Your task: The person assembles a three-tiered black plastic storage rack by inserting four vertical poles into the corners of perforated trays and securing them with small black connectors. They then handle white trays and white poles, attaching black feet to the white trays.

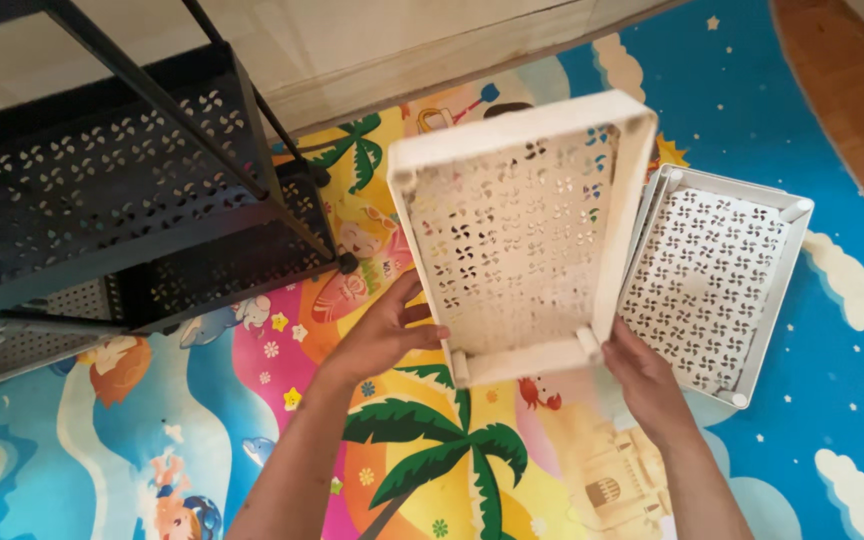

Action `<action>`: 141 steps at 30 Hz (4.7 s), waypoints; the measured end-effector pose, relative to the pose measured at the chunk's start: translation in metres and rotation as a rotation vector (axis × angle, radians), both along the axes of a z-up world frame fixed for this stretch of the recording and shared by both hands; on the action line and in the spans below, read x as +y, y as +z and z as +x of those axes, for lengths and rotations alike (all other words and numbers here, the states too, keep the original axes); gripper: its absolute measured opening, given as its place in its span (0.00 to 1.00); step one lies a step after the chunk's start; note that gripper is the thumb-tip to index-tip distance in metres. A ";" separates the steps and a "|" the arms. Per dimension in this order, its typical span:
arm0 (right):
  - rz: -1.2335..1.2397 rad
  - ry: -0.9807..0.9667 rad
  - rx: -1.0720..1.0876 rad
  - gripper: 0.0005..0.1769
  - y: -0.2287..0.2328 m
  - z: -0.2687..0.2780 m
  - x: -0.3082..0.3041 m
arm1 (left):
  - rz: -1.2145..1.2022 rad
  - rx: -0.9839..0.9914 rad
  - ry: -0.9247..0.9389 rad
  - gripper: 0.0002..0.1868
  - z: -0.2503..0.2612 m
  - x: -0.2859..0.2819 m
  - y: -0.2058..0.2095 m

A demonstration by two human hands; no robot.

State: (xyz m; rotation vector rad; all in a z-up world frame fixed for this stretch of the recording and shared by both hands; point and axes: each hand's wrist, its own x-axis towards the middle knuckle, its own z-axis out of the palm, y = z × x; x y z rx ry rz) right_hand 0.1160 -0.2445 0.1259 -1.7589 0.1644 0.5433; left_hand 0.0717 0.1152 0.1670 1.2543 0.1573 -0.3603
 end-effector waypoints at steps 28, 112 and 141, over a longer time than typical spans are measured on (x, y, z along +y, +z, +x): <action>0.488 -0.432 -0.222 0.38 0.100 -0.006 0.016 | 1.178 -0.673 0.546 0.30 -0.026 -0.115 -0.040; 0.738 -0.075 -0.308 0.25 0.135 -0.012 0.125 | 0.164 -0.009 0.936 0.31 -0.059 -0.092 -0.001; 0.457 0.206 -0.628 0.26 0.105 -0.019 0.121 | 0.603 -0.287 0.589 0.41 -0.028 -0.078 0.059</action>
